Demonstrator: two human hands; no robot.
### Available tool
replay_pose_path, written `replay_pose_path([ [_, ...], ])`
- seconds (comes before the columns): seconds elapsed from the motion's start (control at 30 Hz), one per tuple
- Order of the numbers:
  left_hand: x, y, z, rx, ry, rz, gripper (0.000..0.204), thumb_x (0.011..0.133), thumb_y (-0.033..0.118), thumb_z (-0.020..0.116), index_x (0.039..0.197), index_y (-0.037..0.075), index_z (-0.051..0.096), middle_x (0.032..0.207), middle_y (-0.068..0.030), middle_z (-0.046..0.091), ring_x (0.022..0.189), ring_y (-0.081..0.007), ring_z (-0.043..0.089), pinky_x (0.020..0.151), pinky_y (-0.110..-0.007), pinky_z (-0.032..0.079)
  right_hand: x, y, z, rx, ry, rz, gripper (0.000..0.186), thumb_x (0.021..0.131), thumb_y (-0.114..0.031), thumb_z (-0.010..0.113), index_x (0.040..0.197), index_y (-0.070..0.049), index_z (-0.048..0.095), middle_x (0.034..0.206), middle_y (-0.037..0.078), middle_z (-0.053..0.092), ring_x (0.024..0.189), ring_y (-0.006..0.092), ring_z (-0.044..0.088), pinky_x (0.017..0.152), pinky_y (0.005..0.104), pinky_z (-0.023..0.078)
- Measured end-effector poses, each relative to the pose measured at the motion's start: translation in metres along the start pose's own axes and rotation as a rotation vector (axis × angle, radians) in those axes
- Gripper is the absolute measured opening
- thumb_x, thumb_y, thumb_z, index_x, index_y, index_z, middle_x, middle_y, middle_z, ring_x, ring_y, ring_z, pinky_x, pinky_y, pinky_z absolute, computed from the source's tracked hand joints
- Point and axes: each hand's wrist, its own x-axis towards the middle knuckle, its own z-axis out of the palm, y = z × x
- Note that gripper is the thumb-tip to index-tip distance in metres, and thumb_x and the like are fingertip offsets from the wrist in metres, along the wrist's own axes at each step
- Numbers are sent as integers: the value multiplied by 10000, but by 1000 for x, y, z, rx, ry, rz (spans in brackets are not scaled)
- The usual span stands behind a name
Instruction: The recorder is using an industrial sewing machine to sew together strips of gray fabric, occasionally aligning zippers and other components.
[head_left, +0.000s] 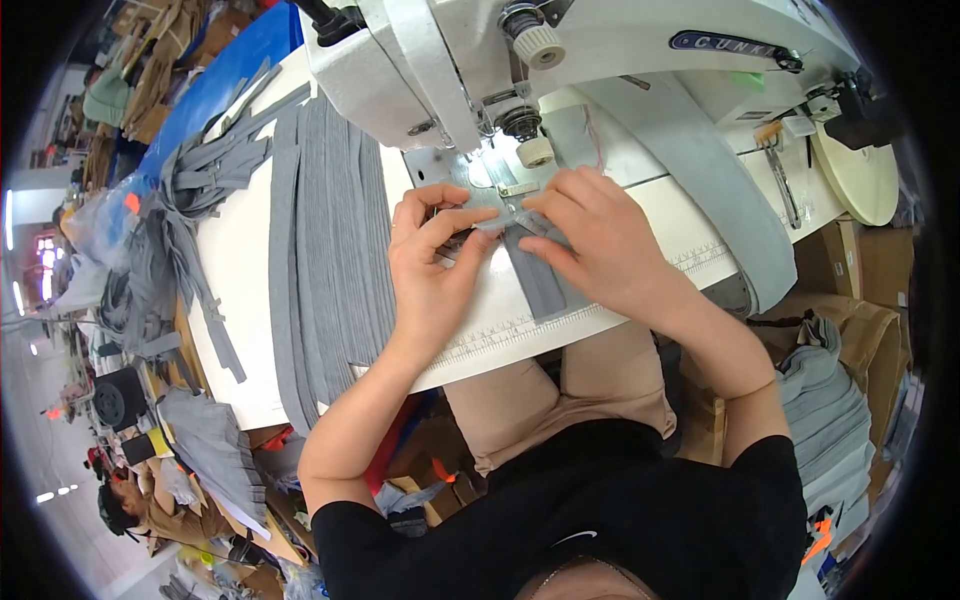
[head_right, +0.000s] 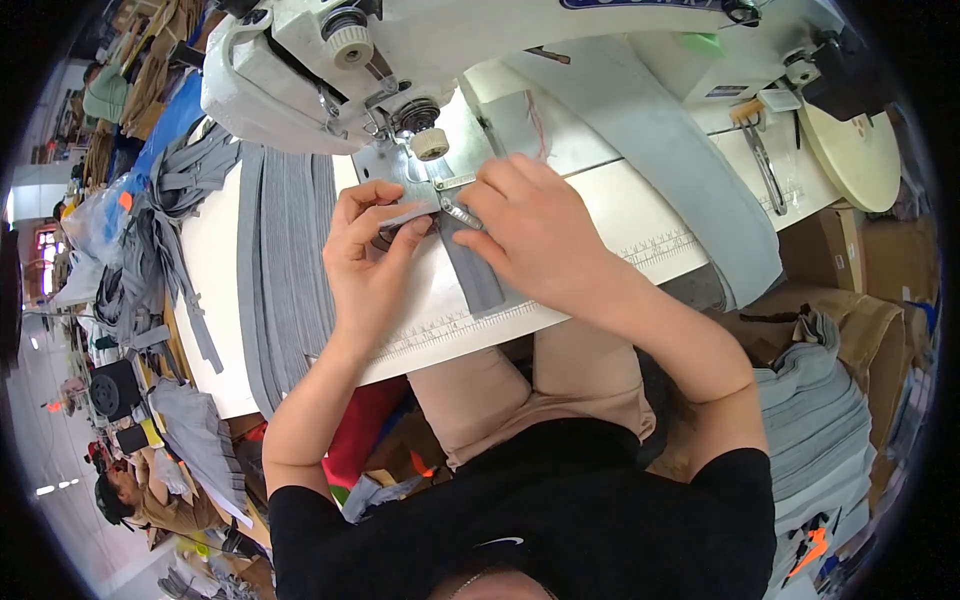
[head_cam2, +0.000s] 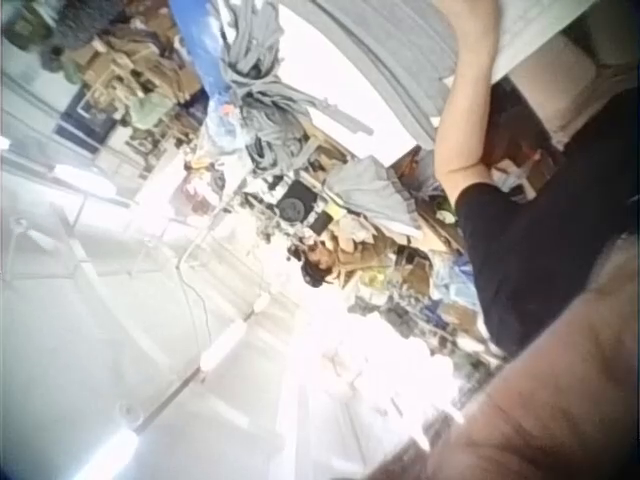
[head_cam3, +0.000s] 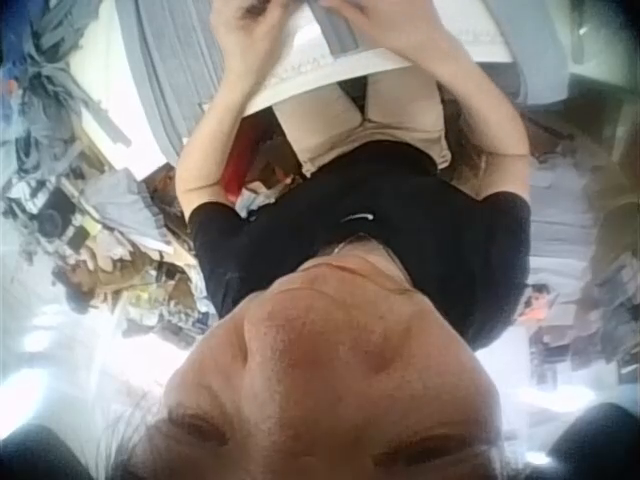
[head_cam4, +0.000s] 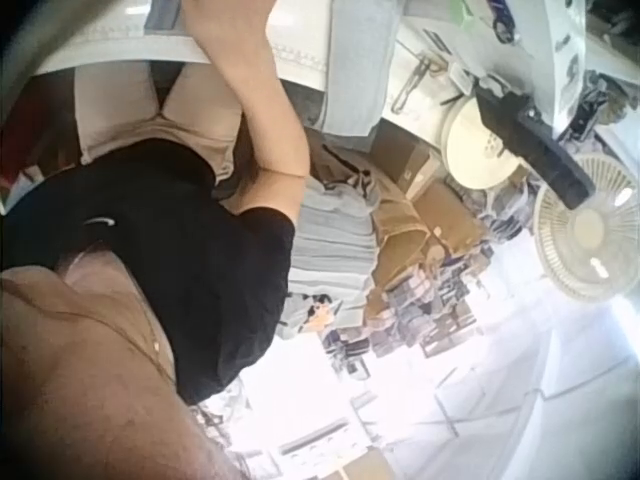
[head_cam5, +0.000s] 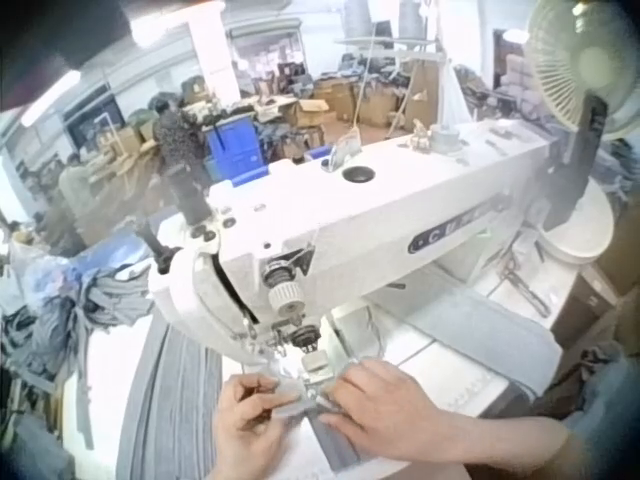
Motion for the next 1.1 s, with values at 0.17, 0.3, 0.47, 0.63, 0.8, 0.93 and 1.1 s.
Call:
replay_pose_path([
  [0.17,-5,3,3,113,-54,33,402,689,-125,711,1006,101,809,1143,-98,565,1104,-299,522,916,-364,504,5,11,11,-236,-43,-198,233,839,-142,770,1017,-45,655,957,85,597,903,268,610,761,384,511],
  [0.3,-5,7,1,399,-117,248,515,591,-137,720,1004,152,828,1170,-137,547,1107,-361,504,931,-409,504,18,21,9,-389,-18,-331,215,834,-147,755,987,-47,641,897,76,607,875,254,628,753,357,525],
  [0.47,-5,6,1,385,-178,220,571,634,-150,644,1050,191,837,1206,-138,527,1149,-349,483,966,-414,452,40,39,24,-574,108,-358,212,738,-165,684,926,-68,685,907,99,632,917,236,634,778,354,529],
  [0.63,-6,3,0,384,-176,238,546,628,-144,673,1054,161,825,1210,-141,541,1154,-363,491,982,-422,459,62,22,48,24,176,177,235,738,-196,709,954,-105,730,958,105,664,967,277,646,822,404,544],
  [0.8,-8,6,3,283,-111,192,479,675,-137,683,1101,68,754,1196,-150,552,1157,-372,504,1001,-426,454,48,48,51,-223,222,-155,243,804,-113,681,1042,-104,732,1050,126,664,1033,300,630,841,413,547],
  [0.93,-7,-5,0,143,65,100,301,831,-162,612,1076,-1,678,1190,-106,567,1067,-215,585,936,-310,498,23,13,14,-348,49,-112,271,809,-35,656,1068,-81,720,1071,100,669,1046,281,627,844,392,543],
  [1.1,-4,-2,3,6,123,34,173,877,-116,668,1000,-13,731,1072,-89,693,976,-160,663,830,-267,526,4,21,9,31,85,-186,283,814,40,641,1071,-55,714,1071,41,672,1025,262,614,858,371,537],
])
